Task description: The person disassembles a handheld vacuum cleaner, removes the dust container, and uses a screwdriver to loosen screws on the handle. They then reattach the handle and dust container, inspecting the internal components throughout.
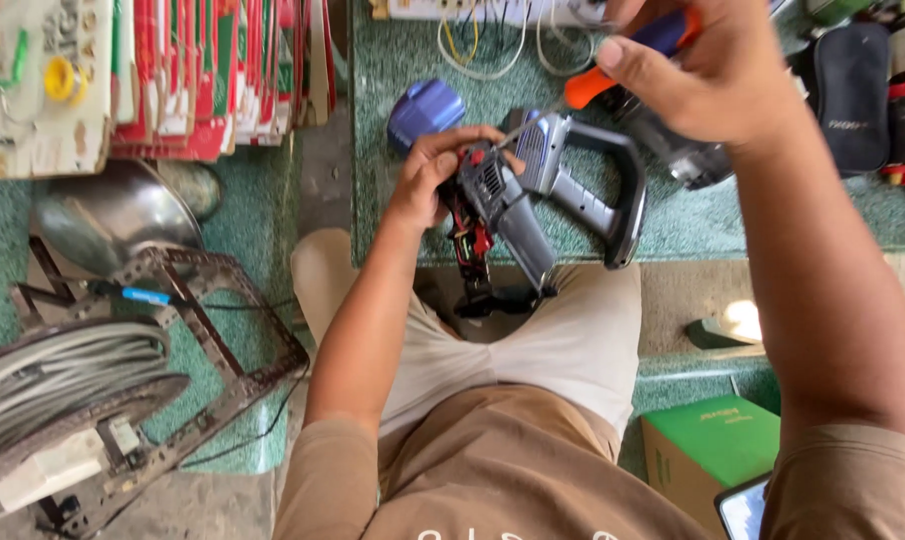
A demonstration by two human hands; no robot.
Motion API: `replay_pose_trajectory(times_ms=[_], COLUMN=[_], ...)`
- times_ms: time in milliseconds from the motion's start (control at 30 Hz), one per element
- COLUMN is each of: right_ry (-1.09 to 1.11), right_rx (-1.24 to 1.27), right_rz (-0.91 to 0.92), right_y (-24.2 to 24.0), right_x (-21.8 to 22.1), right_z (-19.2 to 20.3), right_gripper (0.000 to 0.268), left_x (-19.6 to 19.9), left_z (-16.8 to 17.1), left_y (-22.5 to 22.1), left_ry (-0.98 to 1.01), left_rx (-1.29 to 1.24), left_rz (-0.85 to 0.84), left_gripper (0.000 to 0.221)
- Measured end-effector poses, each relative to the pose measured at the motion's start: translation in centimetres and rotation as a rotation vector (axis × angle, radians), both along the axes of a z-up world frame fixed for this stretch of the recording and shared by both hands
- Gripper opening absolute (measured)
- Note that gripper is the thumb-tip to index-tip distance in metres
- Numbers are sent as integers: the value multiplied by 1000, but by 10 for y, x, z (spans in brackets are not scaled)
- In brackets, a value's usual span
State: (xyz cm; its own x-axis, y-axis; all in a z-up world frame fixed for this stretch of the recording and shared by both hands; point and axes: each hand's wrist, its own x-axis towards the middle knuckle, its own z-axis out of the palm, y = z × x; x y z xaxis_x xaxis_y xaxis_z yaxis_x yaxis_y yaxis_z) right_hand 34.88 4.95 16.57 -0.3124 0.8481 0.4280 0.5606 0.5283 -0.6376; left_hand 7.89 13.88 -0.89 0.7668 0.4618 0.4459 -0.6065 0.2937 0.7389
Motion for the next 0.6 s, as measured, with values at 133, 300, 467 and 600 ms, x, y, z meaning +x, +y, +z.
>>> replay_pose_trajectory(times_ms=[133,300,467,600], right_ry=[17,-27,-60,-36], right_rx=[-31,5,130,154], right_rz=[12,-80,27,-60], right_y=[3,8,11,9], right_x=[-12,-24,-32,-34], right_z=[14,13,19,17], right_gripper=[30,13,33,22], left_x=[2,-4,-9,-11], left_z=[-7,-17,-16,-13], left_y=[3,5,4,5], left_ry=[-6,-141,-48,-10], left_rx=[-117,-260,-290,-266], left_rz=[-61,-259,-207,-206], left_gripper=[50,52,58,58])
